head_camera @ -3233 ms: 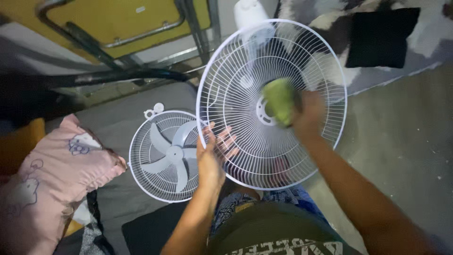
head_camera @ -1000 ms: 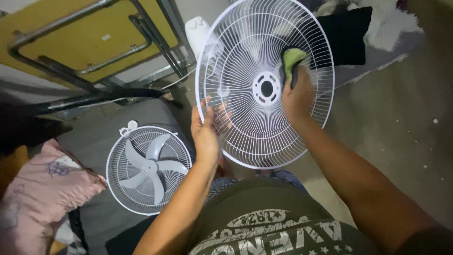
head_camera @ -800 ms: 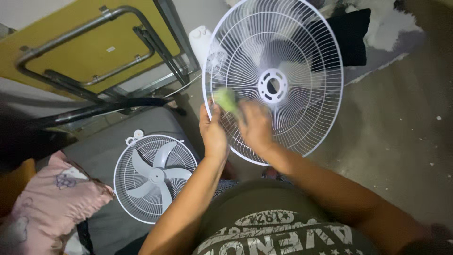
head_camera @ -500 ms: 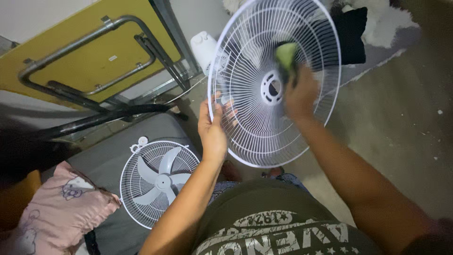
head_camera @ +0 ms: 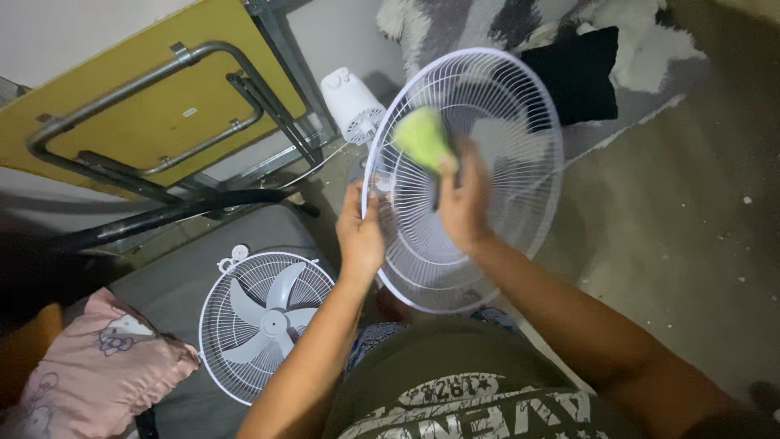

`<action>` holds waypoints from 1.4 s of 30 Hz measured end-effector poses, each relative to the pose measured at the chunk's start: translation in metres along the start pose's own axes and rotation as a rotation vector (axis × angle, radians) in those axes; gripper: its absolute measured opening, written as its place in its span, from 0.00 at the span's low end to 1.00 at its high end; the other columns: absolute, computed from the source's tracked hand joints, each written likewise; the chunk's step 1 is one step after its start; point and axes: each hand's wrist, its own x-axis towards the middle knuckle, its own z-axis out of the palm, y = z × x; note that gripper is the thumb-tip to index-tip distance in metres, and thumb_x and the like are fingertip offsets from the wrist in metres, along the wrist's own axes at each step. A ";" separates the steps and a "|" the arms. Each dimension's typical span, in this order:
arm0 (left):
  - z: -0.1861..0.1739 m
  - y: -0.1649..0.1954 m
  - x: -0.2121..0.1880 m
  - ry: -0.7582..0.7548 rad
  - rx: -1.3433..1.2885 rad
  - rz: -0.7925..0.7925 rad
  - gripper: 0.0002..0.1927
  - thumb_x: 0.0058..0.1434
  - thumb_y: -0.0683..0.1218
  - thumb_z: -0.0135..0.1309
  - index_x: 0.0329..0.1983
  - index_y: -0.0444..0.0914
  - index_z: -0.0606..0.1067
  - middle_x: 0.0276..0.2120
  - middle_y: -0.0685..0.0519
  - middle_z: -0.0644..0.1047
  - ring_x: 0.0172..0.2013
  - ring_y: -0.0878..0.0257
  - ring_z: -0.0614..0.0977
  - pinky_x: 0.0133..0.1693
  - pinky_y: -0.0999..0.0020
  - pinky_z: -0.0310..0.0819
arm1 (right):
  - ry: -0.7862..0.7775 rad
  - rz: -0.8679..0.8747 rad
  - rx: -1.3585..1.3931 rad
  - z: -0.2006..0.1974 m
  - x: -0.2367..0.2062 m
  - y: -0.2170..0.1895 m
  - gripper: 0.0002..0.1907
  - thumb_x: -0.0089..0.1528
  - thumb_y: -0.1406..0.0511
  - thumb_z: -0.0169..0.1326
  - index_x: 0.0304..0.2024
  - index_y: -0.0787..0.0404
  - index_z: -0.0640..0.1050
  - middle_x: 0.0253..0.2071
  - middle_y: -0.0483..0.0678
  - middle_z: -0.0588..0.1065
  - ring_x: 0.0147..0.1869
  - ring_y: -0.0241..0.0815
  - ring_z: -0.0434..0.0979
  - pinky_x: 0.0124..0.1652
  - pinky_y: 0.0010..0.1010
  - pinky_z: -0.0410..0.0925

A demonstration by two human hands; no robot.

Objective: The person removes the front grille from a standing electric fan, unscrews the blade cap by hand and takes off the fan blades, then wipes the grille with a green cloth.

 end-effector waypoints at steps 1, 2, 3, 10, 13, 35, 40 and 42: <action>0.001 0.002 0.000 0.001 0.035 -0.026 0.12 0.68 0.44 0.45 0.52 0.38 0.72 0.34 0.52 0.80 0.33 0.66 0.80 0.37 0.71 0.74 | -0.023 -0.100 -0.028 -0.006 0.007 -0.005 0.13 0.68 0.69 0.50 0.54 0.68 0.70 0.51 0.61 0.73 0.57 0.59 0.73 0.57 0.46 0.66; 0.003 0.003 0.000 0.000 0.074 -0.056 0.14 0.65 0.44 0.45 0.53 0.38 0.71 0.35 0.51 0.81 0.33 0.64 0.81 0.37 0.70 0.74 | -0.046 -0.194 -0.055 -0.013 0.011 -0.012 0.13 0.66 0.69 0.51 0.53 0.67 0.71 0.52 0.62 0.72 0.58 0.60 0.71 0.59 0.47 0.64; 0.007 0.004 -0.002 -0.005 0.115 -0.088 0.15 0.63 0.43 0.45 0.54 0.38 0.70 0.35 0.50 0.81 0.33 0.62 0.82 0.36 0.69 0.74 | -0.068 -0.284 -0.083 -0.017 0.012 -0.018 0.14 0.65 0.69 0.52 0.53 0.66 0.71 0.53 0.62 0.71 0.59 0.60 0.69 0.60 0.47 0.63; 0.029 0.018 -0.017 -0.066 0.451 0.207 0.15 0.57 0.35 0.48 0.47 0.33 0.76 0.37 0.37 0.80 0.40 0.44 0.83 0.44 0.57 0.74 | -0.104 -0.783 -0.216 -0.009 0.054 0.016 0.14 0.61 0.62 0.57 0.40 0.67 0.73 0.42 0.54 0.70 0.52 0.55 0.68 0.53 0.51 0.58; 0.023 0.035 -0.032 -0.076 0.250 0.217 0.25 0.55 0.33 0.43 0.58 0.33 0.72 0.38 0.35 0.79 0.39 0.46 0.84 0.42 0.60 0.76 | 0.025 -0.414 -0.450 -0.020 0.103 0.071 0.08 0.69 0.65 0.48 0.35 0.60 0.72 0.36 0.50 0.69 0.46 0.49 0.69 0.53 0.48 0.59; 0.013 0.068 -0.017 -0.172 0.137 0.132 0.25 0.61 0.40 0.48 0.63 0.36 0.64 0.37 0.41 0.81 0.33 0.62 0.81 0.36 0.66 0.76 | 0.174 -0.440 -0.222 -0.044 0.140 0.079 0.16 0.72 0.66 0.50 0.29 0.65 0.69 0.28 0.52 0.66 0.32 0.48 0.66 0.35 0.43 0.60; 0.017 0.063 0.016 -0.233 0.321 0.350 0.22 0.60 0.38 0.49 0.59 0.31 0.69 0.39 0.36 0.80 0.41 0.46 0.83 0.44 0.58 0.75 | 0.064 -0.739 -0.108 -0.005 0.110 0.031 0.11 0.68 0.67 0.56 0.37 0.69 0.71 0.37 0.58 0.69 0.44 0.58 0.68 0.45 0.49 0.63; 0.019 0.064 0.021 -0.189 0.352 0.381 0.22 0.59 0.36 0.47 0.59 0.31 0.70 0.40 0.35 0.79 0.43 0.42 0.83 0.47 0.56 0.75 | 0.070 -0.860 -0.092 0.005 0.103 0.027 0.13 0.67 0.66 0.59 0.45 0.72 0.72 0.44 0.59 0.70 0.49 0.61 0.69 0.49 0.50 0.65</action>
